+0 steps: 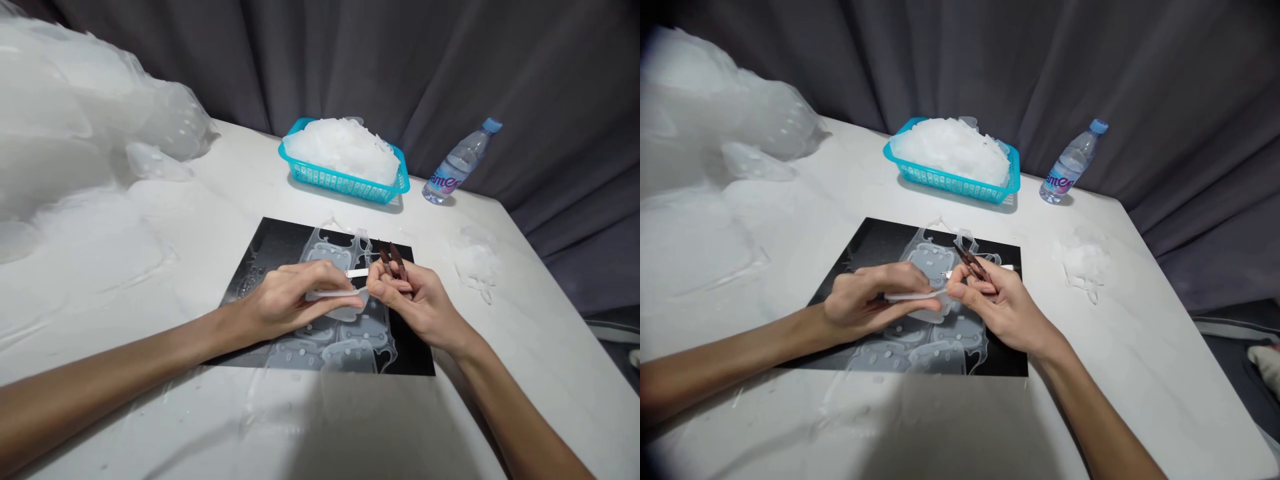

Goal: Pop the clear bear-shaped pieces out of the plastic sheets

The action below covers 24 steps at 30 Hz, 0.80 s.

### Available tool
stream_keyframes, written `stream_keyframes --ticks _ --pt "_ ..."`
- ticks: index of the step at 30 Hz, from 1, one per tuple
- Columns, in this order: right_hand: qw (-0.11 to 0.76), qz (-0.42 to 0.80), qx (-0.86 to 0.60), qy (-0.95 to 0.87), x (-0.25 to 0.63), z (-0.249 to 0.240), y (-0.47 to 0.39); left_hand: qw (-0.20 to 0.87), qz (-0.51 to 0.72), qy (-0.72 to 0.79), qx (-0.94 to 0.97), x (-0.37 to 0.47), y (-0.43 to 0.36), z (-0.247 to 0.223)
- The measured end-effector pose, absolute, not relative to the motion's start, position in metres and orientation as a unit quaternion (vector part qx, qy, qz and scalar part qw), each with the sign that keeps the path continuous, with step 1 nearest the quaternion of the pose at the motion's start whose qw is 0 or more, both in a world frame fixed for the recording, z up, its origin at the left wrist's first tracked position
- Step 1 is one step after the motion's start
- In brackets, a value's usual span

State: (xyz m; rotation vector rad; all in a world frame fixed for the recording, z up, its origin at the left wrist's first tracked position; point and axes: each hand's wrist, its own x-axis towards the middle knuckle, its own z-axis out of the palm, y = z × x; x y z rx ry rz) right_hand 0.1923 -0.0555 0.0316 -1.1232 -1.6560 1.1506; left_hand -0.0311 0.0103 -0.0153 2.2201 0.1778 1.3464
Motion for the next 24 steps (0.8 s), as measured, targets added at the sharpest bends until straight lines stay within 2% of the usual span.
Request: stream_keyframes --ticks 7,17,24 --pt "0.416 0.472 -0.43 -0.647 0.1918 0.0274 -0.0549 0.248 0.465 0.053 0.848 -0.032 0.0086 -0.0099" --pt "0.404 0.469 -0.443 -0.648 0.1895 0.0307 -0.0555 0.278 0.461 0.069 0.84 -0.033 0.009 -0.0075" --pt "0.405 0.469 -0.442 -0.649 0.1908 0.031 -0.0561 0.257 0.478 0.082 0.836 -0.0316 0.008 -0.009"
